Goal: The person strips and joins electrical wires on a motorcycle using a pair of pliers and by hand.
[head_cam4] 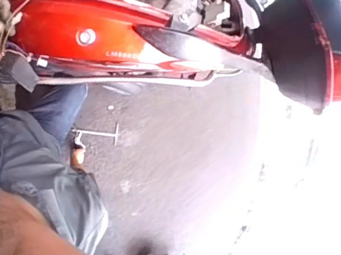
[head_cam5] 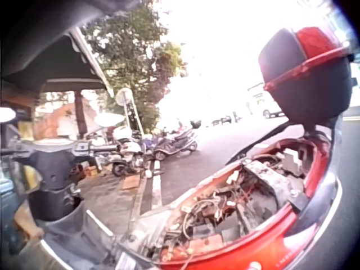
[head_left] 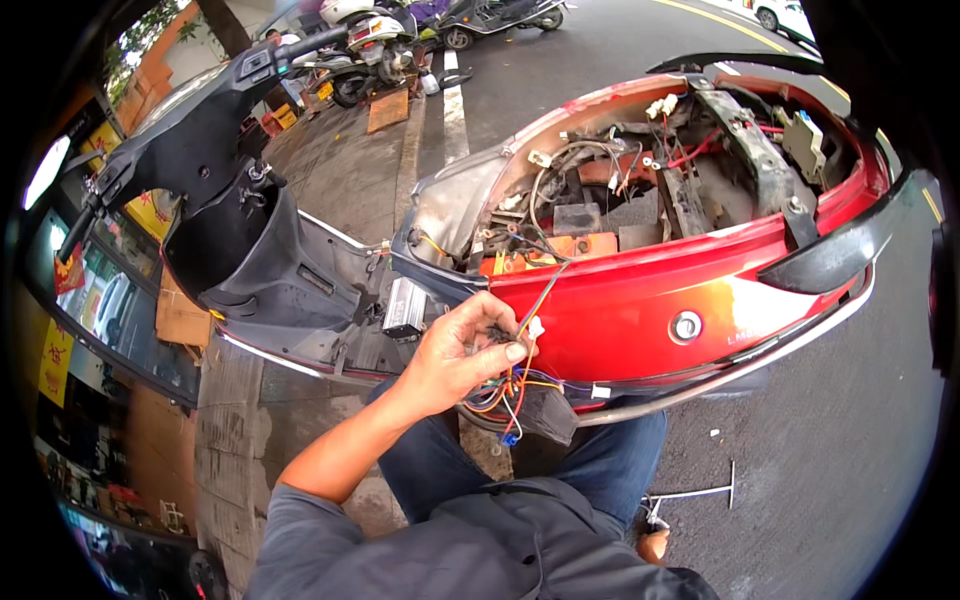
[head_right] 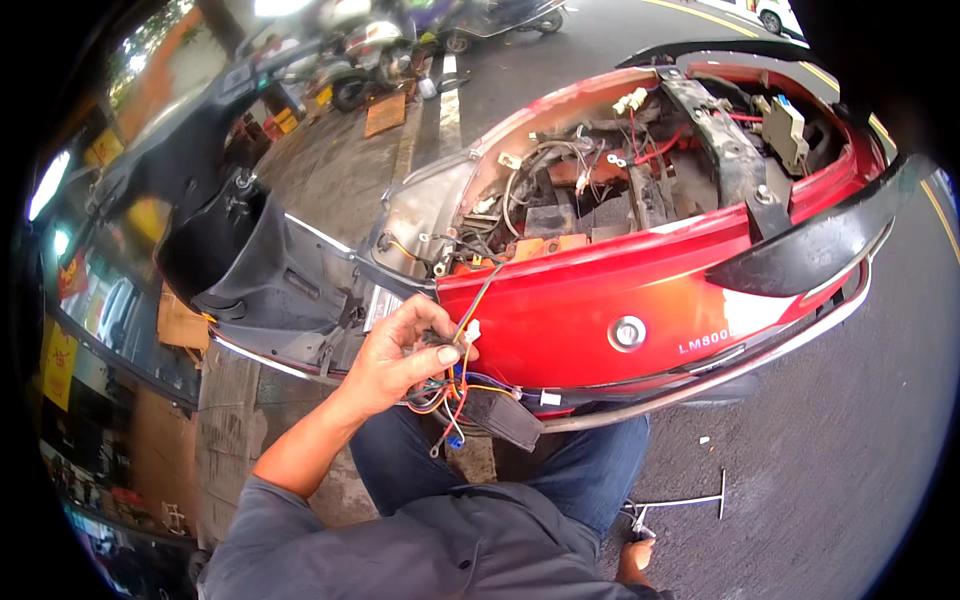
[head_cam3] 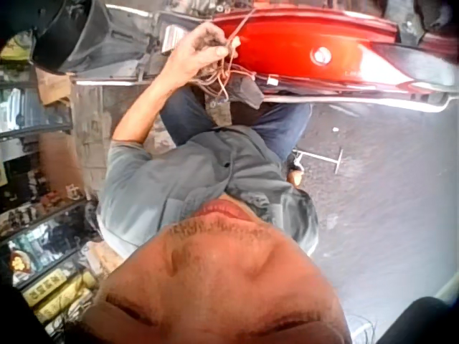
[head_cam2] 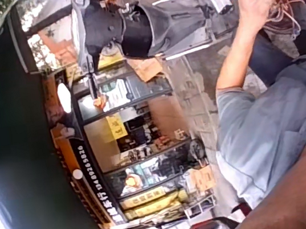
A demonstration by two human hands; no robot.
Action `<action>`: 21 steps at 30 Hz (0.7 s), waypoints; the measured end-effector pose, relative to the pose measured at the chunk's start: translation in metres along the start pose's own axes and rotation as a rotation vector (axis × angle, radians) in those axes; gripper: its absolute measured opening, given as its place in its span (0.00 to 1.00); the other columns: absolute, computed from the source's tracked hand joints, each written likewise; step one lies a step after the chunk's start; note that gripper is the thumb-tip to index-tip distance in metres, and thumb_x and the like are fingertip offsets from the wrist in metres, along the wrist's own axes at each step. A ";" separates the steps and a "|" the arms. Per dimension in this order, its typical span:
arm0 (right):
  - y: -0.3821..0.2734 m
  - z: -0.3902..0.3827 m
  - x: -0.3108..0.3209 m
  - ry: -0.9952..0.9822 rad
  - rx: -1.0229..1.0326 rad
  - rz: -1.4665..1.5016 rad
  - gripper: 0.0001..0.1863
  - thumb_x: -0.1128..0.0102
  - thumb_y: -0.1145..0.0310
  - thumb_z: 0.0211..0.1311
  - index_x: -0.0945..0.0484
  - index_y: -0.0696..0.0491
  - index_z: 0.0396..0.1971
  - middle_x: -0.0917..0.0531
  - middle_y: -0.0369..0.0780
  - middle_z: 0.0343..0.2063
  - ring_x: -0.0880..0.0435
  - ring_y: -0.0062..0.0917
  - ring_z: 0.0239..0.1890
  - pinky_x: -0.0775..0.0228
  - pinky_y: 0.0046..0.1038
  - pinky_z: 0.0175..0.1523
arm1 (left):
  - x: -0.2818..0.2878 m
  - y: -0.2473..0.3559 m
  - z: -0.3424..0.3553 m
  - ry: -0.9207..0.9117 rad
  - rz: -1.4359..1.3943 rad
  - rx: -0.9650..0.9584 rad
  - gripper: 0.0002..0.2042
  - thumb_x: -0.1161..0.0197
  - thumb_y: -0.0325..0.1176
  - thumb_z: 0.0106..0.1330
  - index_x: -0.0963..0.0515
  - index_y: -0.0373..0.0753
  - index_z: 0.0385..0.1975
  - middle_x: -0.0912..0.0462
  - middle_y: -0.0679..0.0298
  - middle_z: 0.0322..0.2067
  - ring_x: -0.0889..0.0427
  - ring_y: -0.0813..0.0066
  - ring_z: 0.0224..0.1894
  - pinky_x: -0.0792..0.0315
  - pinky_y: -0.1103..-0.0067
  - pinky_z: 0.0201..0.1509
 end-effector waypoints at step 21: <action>-0.233 -0.258 0.406 -0.765 1.183 0.862 0.15 0.27 0.62 0.48 0.17 0.61 0.23 0.17 0.42 0.23 0.20 0.26 0.23 0.29 0.25 0.32 | 0.006 0.000 0.003 -0.248 0.139 0.346 0.15 0.38 0.35 0.67 0.28 0.34 0.48 0.16 0.63 0.37 0.25 0.87 0.29 0.32 0.87 0.28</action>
Point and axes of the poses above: each hand's wrist, its own z-axis towards the middle knuckle, its own x-axis out of the back of the hand, y = z × x, the point moved 10 cm from there along z, towards the middle knuckle
